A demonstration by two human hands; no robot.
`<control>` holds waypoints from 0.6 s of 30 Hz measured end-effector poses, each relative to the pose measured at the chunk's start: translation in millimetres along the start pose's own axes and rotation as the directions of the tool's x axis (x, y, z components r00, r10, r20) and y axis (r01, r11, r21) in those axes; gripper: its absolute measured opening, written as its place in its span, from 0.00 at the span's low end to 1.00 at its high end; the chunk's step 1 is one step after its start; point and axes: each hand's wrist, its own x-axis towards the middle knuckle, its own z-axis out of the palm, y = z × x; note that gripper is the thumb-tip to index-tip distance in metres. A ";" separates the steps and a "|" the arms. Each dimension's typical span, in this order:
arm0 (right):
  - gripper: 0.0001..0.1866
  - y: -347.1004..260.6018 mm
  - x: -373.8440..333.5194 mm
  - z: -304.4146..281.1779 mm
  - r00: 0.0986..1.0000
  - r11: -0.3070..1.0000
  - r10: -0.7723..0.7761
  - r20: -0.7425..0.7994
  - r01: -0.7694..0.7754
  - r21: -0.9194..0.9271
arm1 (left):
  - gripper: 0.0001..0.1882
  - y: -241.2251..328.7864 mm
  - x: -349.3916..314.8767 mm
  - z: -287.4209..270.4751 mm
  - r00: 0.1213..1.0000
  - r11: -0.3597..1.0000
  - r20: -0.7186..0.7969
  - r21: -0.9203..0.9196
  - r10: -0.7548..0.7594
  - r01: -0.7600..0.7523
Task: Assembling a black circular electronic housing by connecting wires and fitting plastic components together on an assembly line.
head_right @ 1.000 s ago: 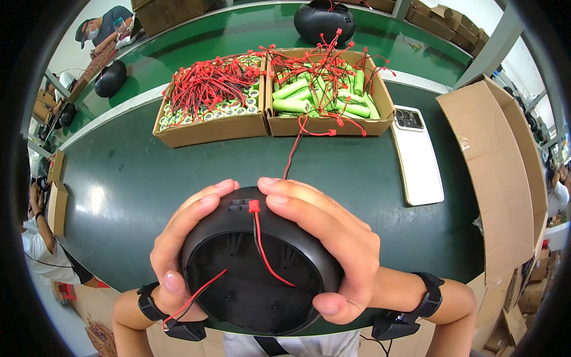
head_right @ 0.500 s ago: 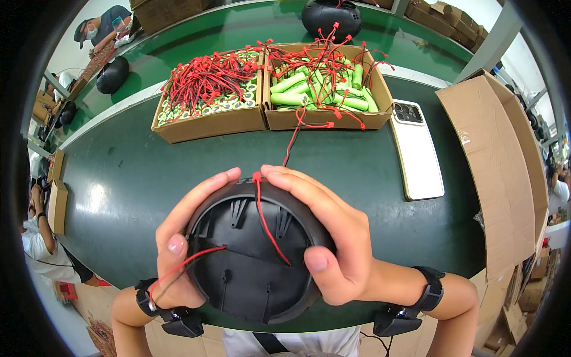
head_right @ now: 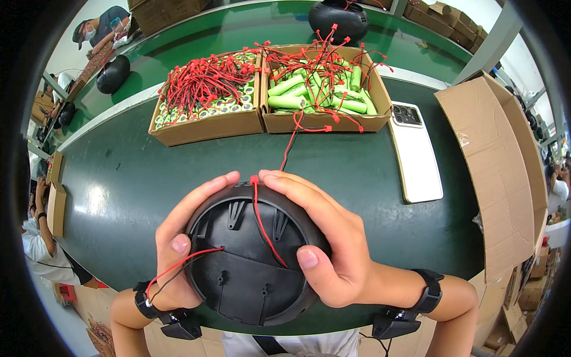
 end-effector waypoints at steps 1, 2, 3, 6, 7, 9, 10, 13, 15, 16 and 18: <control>0.33 0.1 -0.1 0.2 1.000 1.000 -0.004 -0.001 0.004 0.004 | 0.35 0.8 -0.5 0.0 1.000 1.000 -0.005 0.023 0.003 -0.003; 0.33 1.0 0.3 -0.8 1.000 1.000 -0.003 -0.002 0.003 0.002 | 0.35 0.7 -0.3 0.0 1.000 0.999 -0.007 0.043 0.006 -0.006; 0.33 2.1 1.1 -2.3 0.998 0.998 -0.053 0.021 0.053 -0.017 | 0.35 0.6 -0.6 -0.4 1.000 0.999 -0.006 0.041 0.006 -0.006; 0.33 2.9 1.7 -5.0 0.990 0.991 -0.127 0.060 0.130 -0.044 | 0.35 2.0 -1.3 -2.8 0.996 0.989 0.038 0.115 0.084 -0.088; 0.32 2.8 1.7 -5.7 0.986 0.987 -0.151 0.075 0.155 -0.053 | 0.35 2.4 -0.8 -3.4 0.994 0.985 0.044 0.138 0.095 -0.100; 0.32 2.6 1.2 -4.7 0.993 0.994 -0.102 0.057 0.104 -0.030 | 0.35 2.6 0.4 -2.6 0.992 0.980 0.059 0.157 0.112 -0.119; 0.32 2.2 0.5 -3.8 0.998 0.999 -0.050 0.041 0.050 -0.001 | 0.35 2.3 0.1 -1.0 0.997 0.988 0.033 0.135 0.066 -0.070; 0.33 4.9 2.8 -0.6 0.998 0.998 -0.059 0.027 0.058 0.025 | 0.35 0.8 -1.9 -2.9 1.000 0.991 0.001 0.130 0.026 -0.026; 0.33 1.7 3.0 -10.4 0.992 0.993 -0.102 0.074 0.106 -0.055 | 0.34 2.4 -4.5 -1.9 1.000 0.995 0.026 0.104 0.012 -0.015; 0.33 1.0 3.4 -16.6 0.983 0.981 -0.134 0.127 0.150 -0.123 | 0.34 5.1 -4.8 -1.9 0.999 0.995 0.033 0.100 0.020 -0.023; 0.32 11.5 2.7 -29.9 0.976 0.974 -0.189 0.111 0.201 -0.107 | 0.33 9.5 -2.4 -4.6 0.974 0.991 0.223 0.134 -0.036 0.006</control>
